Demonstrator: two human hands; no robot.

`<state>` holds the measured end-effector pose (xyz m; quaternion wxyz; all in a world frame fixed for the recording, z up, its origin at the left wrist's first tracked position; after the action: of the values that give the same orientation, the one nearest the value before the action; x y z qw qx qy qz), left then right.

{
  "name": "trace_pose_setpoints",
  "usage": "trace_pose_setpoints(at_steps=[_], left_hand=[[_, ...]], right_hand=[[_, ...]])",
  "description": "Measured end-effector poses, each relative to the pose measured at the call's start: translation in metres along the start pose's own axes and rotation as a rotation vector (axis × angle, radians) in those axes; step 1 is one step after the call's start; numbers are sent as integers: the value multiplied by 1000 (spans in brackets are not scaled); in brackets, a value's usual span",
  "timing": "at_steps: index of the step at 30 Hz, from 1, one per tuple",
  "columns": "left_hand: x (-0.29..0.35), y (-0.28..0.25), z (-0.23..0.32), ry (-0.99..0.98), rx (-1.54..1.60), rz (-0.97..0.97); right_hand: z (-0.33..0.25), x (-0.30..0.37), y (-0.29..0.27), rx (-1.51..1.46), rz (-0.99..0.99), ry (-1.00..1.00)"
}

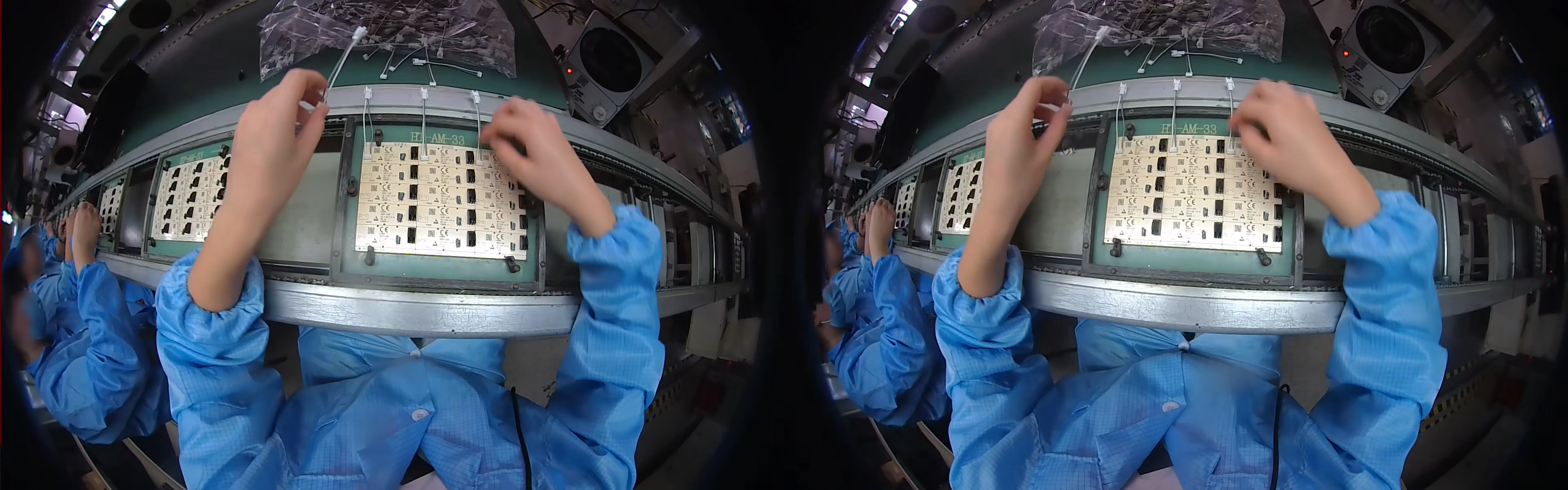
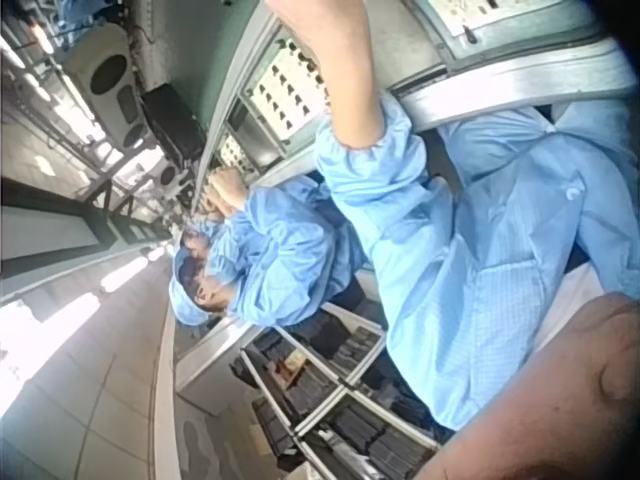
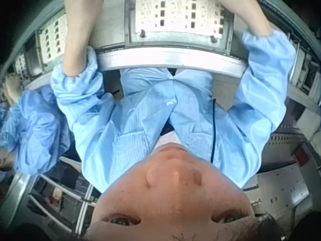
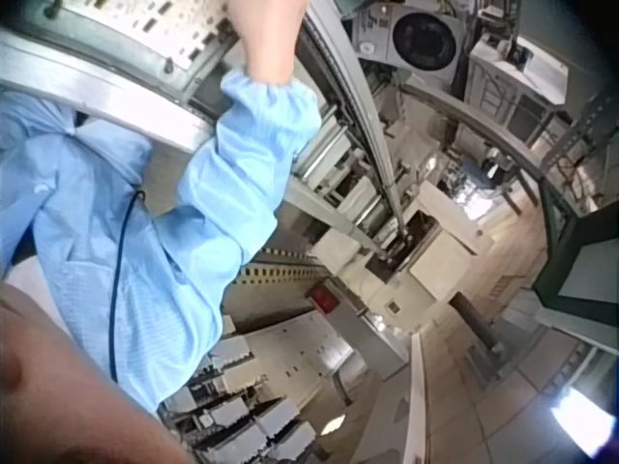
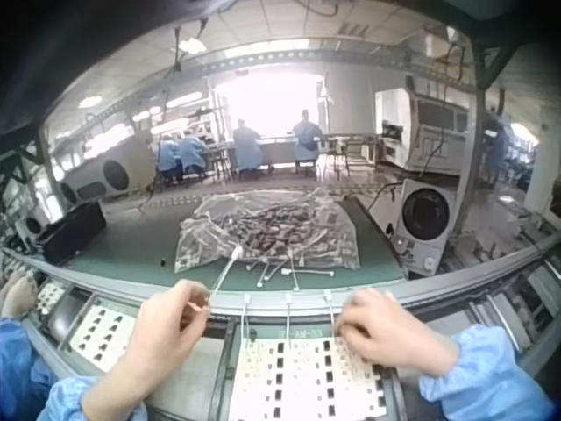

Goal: Manually assembling small electronic components onto a printed circuit board on a production line.

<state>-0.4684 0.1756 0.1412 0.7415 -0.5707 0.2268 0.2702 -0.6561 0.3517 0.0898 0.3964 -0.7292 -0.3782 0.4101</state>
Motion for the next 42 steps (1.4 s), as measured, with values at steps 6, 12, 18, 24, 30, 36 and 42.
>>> trace_pose_setpoints(at_steps=[6, 12, 18, 24, 30, 36, 42], left_hand=[[23, 16, -16, -219, 163, -30], [23, 10, 43, 308, -246, 9], [34, 34, 31, 239, -123, -147], [39, 51, 4, -69, 154, -240], [38, 46, 10, -117, -33, -261], [42, 45, 12, -66, -59, -240], [39, 49, 11, -83, -25, -232]], right_hand=[[47, -75, 8, 134, 234, 189], [67, -92, 29, 302, 244, 290], [58, -77, -10, -23, 428, 130], [41, -40, -55, -292, 503, 289], [38, -30, -51, -277, 473, 273], [33, -30, -49, -289, 485, 246], [27, -22, -51, -333, 475, 257]])
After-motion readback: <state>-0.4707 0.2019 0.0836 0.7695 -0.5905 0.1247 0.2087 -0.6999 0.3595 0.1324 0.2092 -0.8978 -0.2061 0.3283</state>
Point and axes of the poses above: each hand's wrist, its own x-axis away from the middle knuckle, its own y-axis out of the palm, z = x × y, the point moved 8 cm from there along -x, towards the middle knuckle, and after that the axes turned 13 degrees about y, right-handed, at the moved point
